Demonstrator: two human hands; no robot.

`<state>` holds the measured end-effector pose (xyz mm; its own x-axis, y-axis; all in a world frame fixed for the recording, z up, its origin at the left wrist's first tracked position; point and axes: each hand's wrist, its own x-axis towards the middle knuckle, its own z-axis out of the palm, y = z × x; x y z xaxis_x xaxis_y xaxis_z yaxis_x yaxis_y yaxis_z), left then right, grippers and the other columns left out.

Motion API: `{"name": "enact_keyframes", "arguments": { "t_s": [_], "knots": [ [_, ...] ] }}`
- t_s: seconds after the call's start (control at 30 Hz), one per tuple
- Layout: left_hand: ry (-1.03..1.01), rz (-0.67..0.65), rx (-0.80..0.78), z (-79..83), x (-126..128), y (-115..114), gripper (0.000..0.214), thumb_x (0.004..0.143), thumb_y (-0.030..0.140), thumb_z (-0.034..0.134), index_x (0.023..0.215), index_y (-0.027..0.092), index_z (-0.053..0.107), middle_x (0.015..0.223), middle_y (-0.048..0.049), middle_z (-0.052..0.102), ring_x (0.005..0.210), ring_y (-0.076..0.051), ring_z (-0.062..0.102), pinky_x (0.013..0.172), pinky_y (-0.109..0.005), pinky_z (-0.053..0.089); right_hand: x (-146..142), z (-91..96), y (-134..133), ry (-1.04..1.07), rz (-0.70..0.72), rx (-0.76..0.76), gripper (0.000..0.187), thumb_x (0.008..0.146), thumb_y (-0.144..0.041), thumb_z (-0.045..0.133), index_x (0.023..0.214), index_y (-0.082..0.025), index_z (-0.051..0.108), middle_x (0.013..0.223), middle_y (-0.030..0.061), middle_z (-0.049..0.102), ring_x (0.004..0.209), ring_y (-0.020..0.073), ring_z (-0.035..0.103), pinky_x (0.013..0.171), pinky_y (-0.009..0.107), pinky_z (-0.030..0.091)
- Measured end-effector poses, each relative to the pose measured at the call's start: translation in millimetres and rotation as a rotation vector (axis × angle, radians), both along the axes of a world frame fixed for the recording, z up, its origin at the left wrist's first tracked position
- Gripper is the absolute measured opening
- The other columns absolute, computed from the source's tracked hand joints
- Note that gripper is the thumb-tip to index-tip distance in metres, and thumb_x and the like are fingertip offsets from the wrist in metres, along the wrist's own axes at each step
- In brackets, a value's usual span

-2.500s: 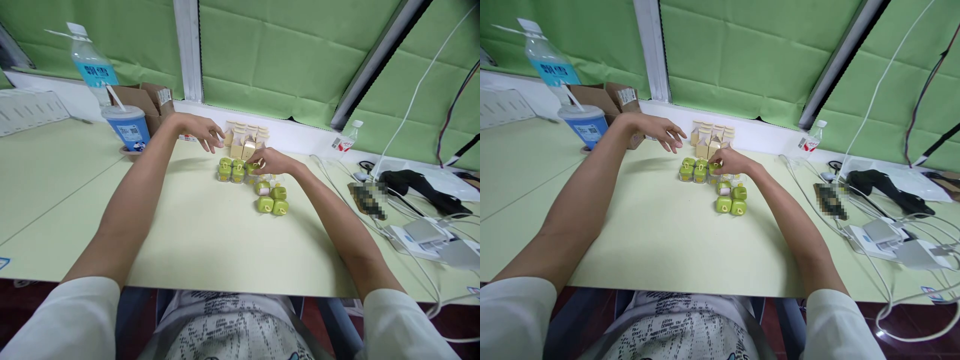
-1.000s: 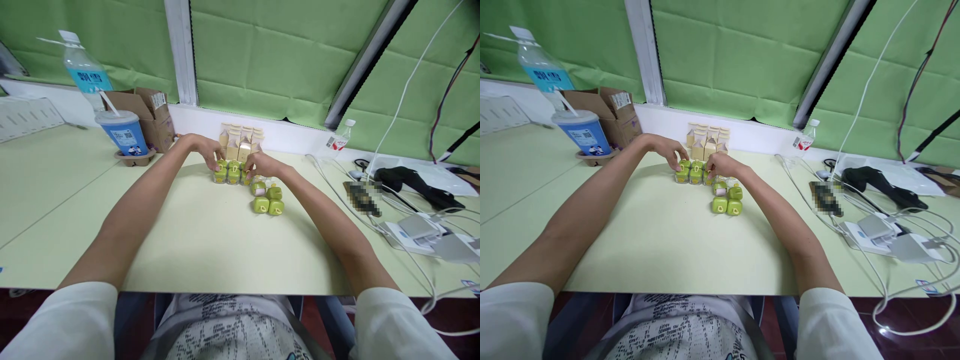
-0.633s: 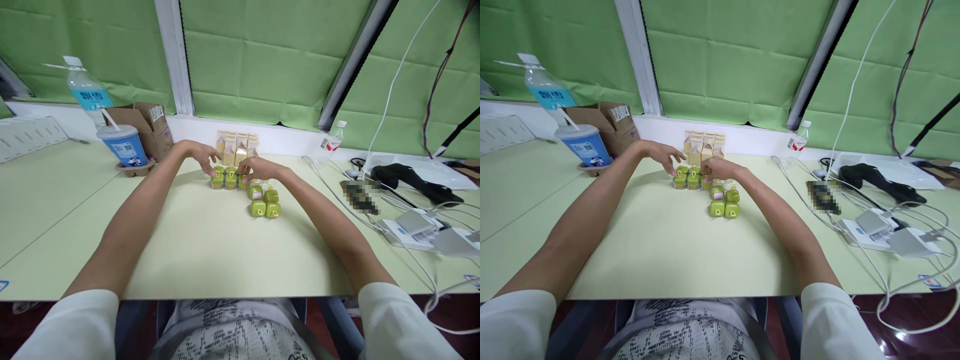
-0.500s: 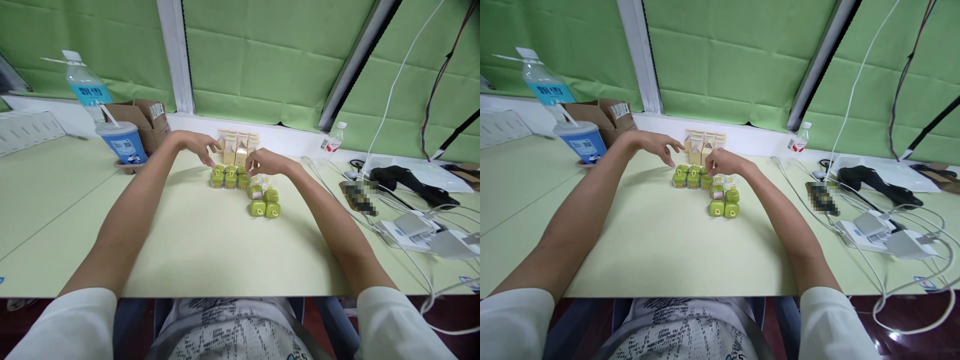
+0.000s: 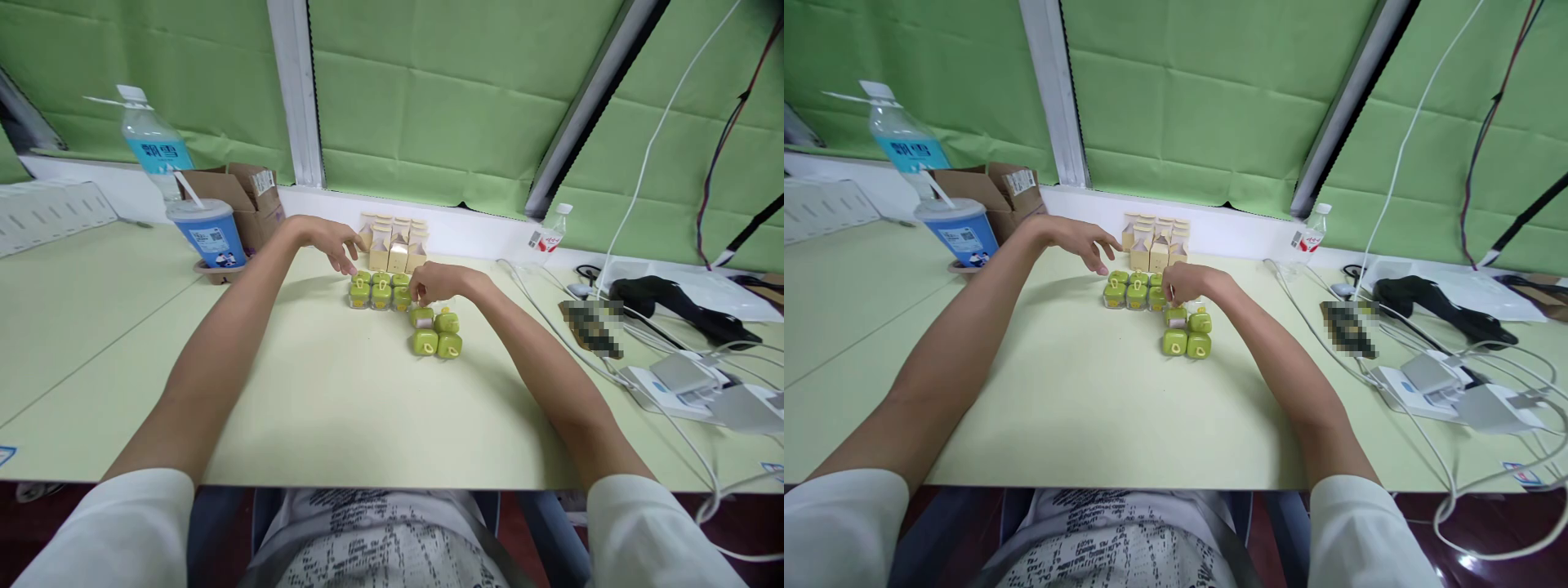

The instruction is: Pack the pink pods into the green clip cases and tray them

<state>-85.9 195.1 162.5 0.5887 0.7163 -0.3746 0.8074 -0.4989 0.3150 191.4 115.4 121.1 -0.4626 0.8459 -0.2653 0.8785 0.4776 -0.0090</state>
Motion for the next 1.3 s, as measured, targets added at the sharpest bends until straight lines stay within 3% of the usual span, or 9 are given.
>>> {"name": "enact_keyframes", "arguments": {
  "t_s": [0.23,0.3,0.4,0.47,0.53,0.63,0.8,1.03,1.3],
  "knots": [
    [0.008,-0.003,-0.007,0.0,1.7,-3.6,0.129,0.068,0.074,0.08,0.177,0.027,0.028,0.169,-0.016,0.054,0.137,-0.037,0.07,0.114,-0.04,0.057,17.4,17.6,-2.0,0.078,0.071,-0.039,0.007,0.082,-0.015,0.086,0.085,-0.018,0.081,0.096,0.0047,0.084,0.094,0.0237,0.077,0.077,0.03,0.053],
    [-0.003,-0.001,-0.02,0.1,1.4,-4.1,0.13,0.069,0.074,0.08,0.177,0.025,0.027,0.17,-0.0167,0.053,0.136,-0.037,0.07,0.113,-0.04,0.058,35.2,26.6,1.0,0.252,0.094,-0.045,0.009,0.084,-0.021,0.087,0.088,-0.019,0.079,0.099,0.0046,0.084,0.099,0.0249,0.077,0.084,0.032,0.056],
    [-0.034,0.007,-0.034,0.7,1.5,-5.8,0.132,0.067,0.072,0.082,0.176,0.02,0.029,0.169,-0.0194,0.054,0.136,-0.038,0.07,0.111,-0.04,0.059,64.0,31.6,10.8,0.706,0.053,-0.075,0.023,0.085,-0.033,0.09,0.089,-0.02,0.072,0.106,0.0082,0.083,0.106,0.0267,0.077,0.089,0.037,0.061],
    [-0.044,0.018,-0.044,0.9,2.2,-7.1,0.133,0.066,0.071,0.083,0.176,0.019,0.03,0.168,-0.0204,0.054,0.136,-0.038,0.07,0.111,-0.04,0.059,77.3,26.0,20.6,0.931,0.004,-0.096,0.029,0.086,-0.037,0.091,0.09,-0.021,0.066,0.105,0.0096,0.082,0.105,0.0254,0.076,0.09,0.04,0.064],
    [-0.049,0.033,-0.057,0.8,2.9,-7.8,0.134,0.065,0.071,0.084,0.176,0.018,0.031,0.168,-0.0213,0.054,0.132,-0.038,0.072,0.111,-0.04,0.06,82.9,14.4,32.0,1.012,-0.031,-0.061,0.029,0.088,-0.035,0.088,0.09,-0.021,0.063,0.098,0.0089,0.081,0.097,0.0225,0.075,0.088,0.041,0.066],
    [-0.059,0.05,-0.065,0.3,3.0,-7.3,0.136,0.064,0.07,0.085,0.175,0.015,0.03,0.168,-0.023,0.053,0.128,-0.037,0.075,0.111,-0.04,0.06,79.2,-6.6,48.9,0.974,-0.057,0.034,0.027,0.089,-0.028,0.085,0.087,-0.021,0.059,0.089,0.0068,0.079,0.085,0.0196,0.072,0.081,0.038,0.065],
    [-0.031,0.042,-0.047,0.2,2.2,-6.0,0.133,0.065,0.075,0.083,0.176,0.022,0.03,0.169,-0.0192,0.054,0.131,-0.037,0.074,0.112,-0.039,0.058,65.0,-30.5,66.1,0.87,-0.035,0.115,0.02,0.083,-0.02,0.081,0.084,-0.021,0.061,0.081,0.0034,0.076,0.076,0.0194,0.067,0.074,0.033,0.058],
    [-0.038,0.031,-0.046,1.9,4.1,-11.5,0.133,0.065,0.074,0.082,0.176,0.021,0.031,0.168,-0.0189,0.055,0.134,-0.036,0.072,0.111,-0.036,0.059,64.3,-37.0,73.2,0.756,0.003,0.24,0.011,0.082,-0.018,0.07,0.083,-0.022,0.06,0.086,0.0041,0.077,0.083,0.0228,0.068,0.081,0.034,0.052],
    [-0.044,0.033,-0.052,1.6,5.7,-13.4,0.132,0.066,0.073,0.082,0.176,0.022,0.031,0.168,-0.0191,0.055,0.134,-0.037,0.072,0.111,-0.038,0.06,64.2,-42.0,74.9,0.658,0.008,0.262,0.01,0.084,-0.016,0.07,0.086,-0.021,0.061,0.09,0.0048,0.08,0.088,0.0235,0.072,0.082,0.032,0.051]
  ]
}}
